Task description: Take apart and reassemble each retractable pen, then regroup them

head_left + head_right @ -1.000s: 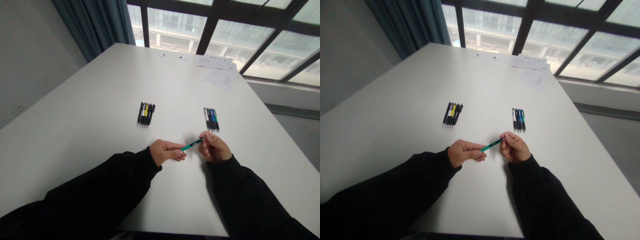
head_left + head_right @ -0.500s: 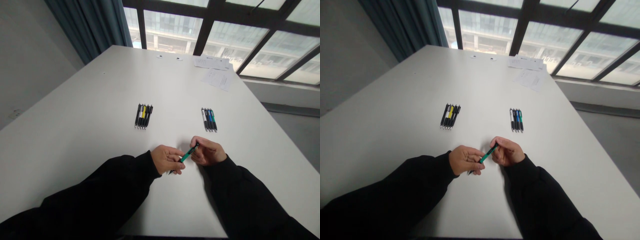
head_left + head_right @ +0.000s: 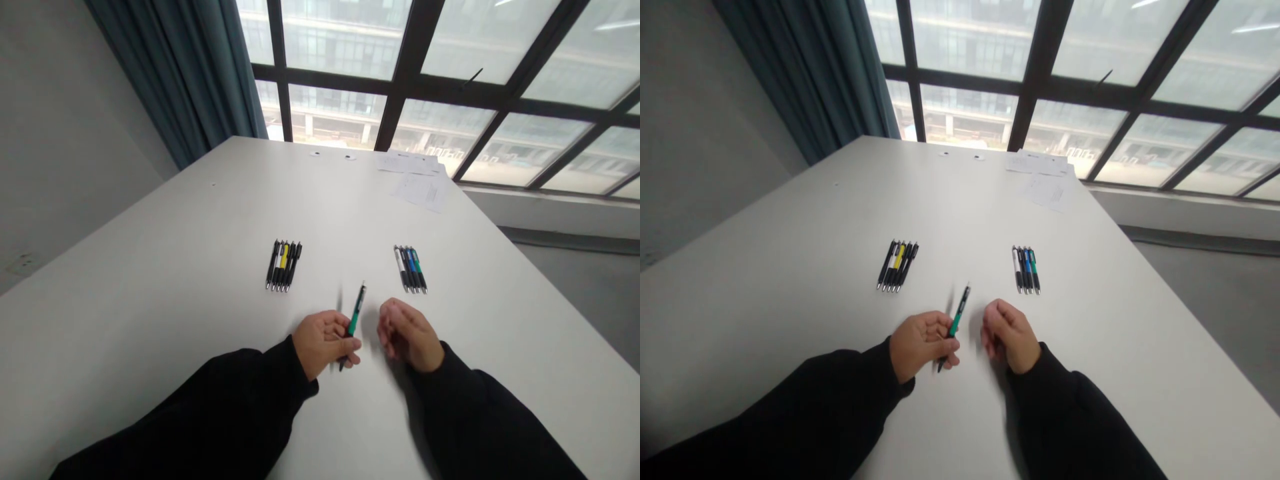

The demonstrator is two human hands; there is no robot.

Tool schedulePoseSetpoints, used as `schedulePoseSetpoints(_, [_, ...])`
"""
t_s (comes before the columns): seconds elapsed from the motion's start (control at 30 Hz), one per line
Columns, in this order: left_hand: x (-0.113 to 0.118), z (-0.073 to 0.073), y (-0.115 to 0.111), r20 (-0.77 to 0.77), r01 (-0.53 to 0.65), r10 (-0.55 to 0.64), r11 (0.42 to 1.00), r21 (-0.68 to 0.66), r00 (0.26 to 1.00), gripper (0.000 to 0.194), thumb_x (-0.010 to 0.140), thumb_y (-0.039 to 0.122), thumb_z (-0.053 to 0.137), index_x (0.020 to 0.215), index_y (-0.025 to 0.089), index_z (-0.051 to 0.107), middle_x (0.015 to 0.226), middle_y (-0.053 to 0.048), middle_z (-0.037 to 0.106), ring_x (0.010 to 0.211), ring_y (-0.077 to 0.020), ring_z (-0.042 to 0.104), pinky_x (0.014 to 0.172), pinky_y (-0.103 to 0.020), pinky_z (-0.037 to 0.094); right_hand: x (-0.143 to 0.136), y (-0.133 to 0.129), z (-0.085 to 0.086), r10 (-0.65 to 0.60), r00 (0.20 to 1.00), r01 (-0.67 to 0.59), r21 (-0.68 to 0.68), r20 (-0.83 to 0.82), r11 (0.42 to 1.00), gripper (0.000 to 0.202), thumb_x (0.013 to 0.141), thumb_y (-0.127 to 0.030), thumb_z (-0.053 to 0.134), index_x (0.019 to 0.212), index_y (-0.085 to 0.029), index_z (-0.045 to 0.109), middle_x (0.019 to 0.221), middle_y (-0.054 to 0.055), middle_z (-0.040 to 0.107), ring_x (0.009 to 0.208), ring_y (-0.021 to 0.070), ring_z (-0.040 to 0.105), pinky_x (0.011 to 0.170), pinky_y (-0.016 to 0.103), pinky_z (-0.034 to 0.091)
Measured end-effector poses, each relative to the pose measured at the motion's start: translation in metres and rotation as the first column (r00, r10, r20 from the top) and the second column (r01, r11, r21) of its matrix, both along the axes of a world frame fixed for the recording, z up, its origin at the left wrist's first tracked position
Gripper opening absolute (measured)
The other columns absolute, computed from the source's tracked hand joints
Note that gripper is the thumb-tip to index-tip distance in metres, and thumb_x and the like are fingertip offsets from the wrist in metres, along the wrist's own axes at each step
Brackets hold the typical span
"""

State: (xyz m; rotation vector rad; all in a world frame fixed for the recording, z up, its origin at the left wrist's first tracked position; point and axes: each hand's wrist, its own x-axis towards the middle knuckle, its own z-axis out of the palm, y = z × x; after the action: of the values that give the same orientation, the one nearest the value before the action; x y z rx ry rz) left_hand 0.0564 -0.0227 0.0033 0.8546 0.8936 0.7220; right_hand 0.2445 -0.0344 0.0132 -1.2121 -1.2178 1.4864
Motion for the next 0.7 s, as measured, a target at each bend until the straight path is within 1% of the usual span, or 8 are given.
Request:
schedulePoseSetpoints(0.03, [0.001, 0.0, 0.002, -0.002, -0.06, 0.06, 0.998, 0.009, 0.998, 0.049, 0.054, 0.037, 0.088, 0.08, 0.013, 0.053, 0.059, 0.002, 0.062, 0.052, -0.0177, 0.067, 0.05, -0.027, 0.053, -0.004, -0.004, 0.0, 0.008, 0.974, -0.03, 0.096, 0.225, 0.995, 0.04, 0.082, -0.057, 0.057, 0.071, -0.02, 0.047, 0.049, -0.004, 0.051, 0.038, 0.0094, 0.042, 0.038, 0.022, 0.027])
schedulePoseSetpoints(0.1, [0.004, 0.0, 0.005, -0.007, -0.132, 0.132, 0.991, 0.033, 0.991, 0.049, 0.056, 0.036, 0.087, 0.078, 0.014, 0.05, 0.06, 0.003, 0.061, 0.054, -0.0155, 0.066, 0.052, -0.026, 0.053, -0.013, -0.013, 0.0, 0.015, 0.788, -0.224, 0.265, 0.616, 0.938, 0.036, 0.082, -0.049, 0.06, 0.066, -0.019, 0.05, 0.051, -0.002, 0.051, 0.046, 0.0109, 0.045, 0.046, 0.024, 0.03])
schedulePoseSetpoints(0.17, [0.007, 0.001, 0.007, -0.027, -0.167, 0.168, 0.984, 0.055, 0.985, 0.049, 0.056, 0.036, 0.087, 0.078, 0.014, 0.049, 0.061, 0.003, 0.062, 0.053, -0.0129, 0.064, 0.05, -0.022, 0.05, -0.022, -0.02, 0.001, -0.056, 0.62, -0.327, 0.323, 0.782, 0.888, 0.028, 0.089, -0.041, 0.051, 0.073, -0.018, 0.053, 0.06, 0.002, 0.058, 0.052, 0.0136, 0.051, 0.052, 0.026, 0.033])
schedulePoseSetpoints(0.27, [0.011, 0.003, 0.007, -0.036, -0.214, 0.218, 0.974, 0.079, 0.975, 0.048, 0.057, 0.038, 0.086, 0.076, 0.015, 0.049, 0.059, 0.003, 0.061, 0.05, -0.0106, 0.06, 0.048, -0.02, 0.046, -0.034, -0.026, 0.002, -0.118, 0.489, -0.388, 0.336, 0.864, 0.858, 0.025, 0.093, -0.036, 0.042, 0.085, -0.016, 0.056, 0.069, 0.007, 0.065, 0.058, 0.0167, 0.058, 0.056, 0.028, 0.035])
schedulePoseSetpoints(0.4, [0.016, 0.003, 0.006, -0.022, -0.246, 0.25, 0.963, 0.114, 0.968, 0.047, 0.058, 0.041, 0.085, 0.075, 0.015, 0.049, 0.058, 0.004, 0.058, 0.05, -0.0087, 0.056, 0.05, -0.02, 0.045, -0.041, -0.022, 0.0, -0.123, 0.394, -0.442, 0.305, 0.911, 0.844, 0.025, 0.096, -0.029, 0.037, 0.092, -0.014, 0.056, 0.077, 0.01, 0.069, 0.062, 0.0185, 0.063, 0.056, 0.028, 0.034])
schedulePoseSetpoints(0.53, [0.003, -0.002, 0.02, -0.122, -0.242, 0.278, 0.938, 0.247, 0.953, 0.049, 0.062, 0.041, 0.082, 0.091, 0.016, 0.053, 0.087, -0.004, 0.064, 0.067, -0.013, 0.062, 0.061, -0.027, 0.051, -0.023, -0.001, -0.001, -0.156, 0.191, -0.285, 0.207, 0.969, 0.936, 0.028, 0.097, -0.029, 0.036, 0.086, -0.015, 0.058, 0.074, 0.01, 0.069, 0.063, 0.0203, 0.064, 0.055, 0.029, 0.033])
schedulePoseSetpoints(0.6, [-0.015, -0.005, 0.034, -0.342, -0.171, 0.404, 0.821, 0.545, 0.848, 0.042, 0.068, 0.037, 0.078, 0.096, 0.018, 0.054, 0.088, -0.002, 0.061, 0.059, -0.0104, 0.056, 0.06, -0.027, 0.049, -0.005, 0.013, -0.001, -0.183, 0.081, -0.162, 0.194, 0.98, 0.968, 0.029, 0.098, -0.03, 0.036, 0.088, -0.015, 0.059, 0.077, 0.011, 0.07, 0.067, 0.0211, 0.065, 0.056, 0.029, 0.033])
schedulePoseSetpoints(0.7, [-0.047, -0.007, 0.056, -0.561, 0.183, 0.601, 0.572, 0.799, 0.569, 0.018, 0.076, 0.025, 0.068, 0.089, 0.018, 0.059, 0.079, -0.001, 0.057, 0.071, -0.0151, 0.056, 0.07, -0.029, 0.047, 0.017, 0.029, -0.001, -0.172, -0.028, -0.051, 0.17, 0.985, 0.984, 0.035, 0.099, -0.035, 0.034, 0.086, -0.015, 0.06, 0.079, 0.013, 0.071, 0.07, 0.0233, 0.067, 0.057, 0.029, 0.035])
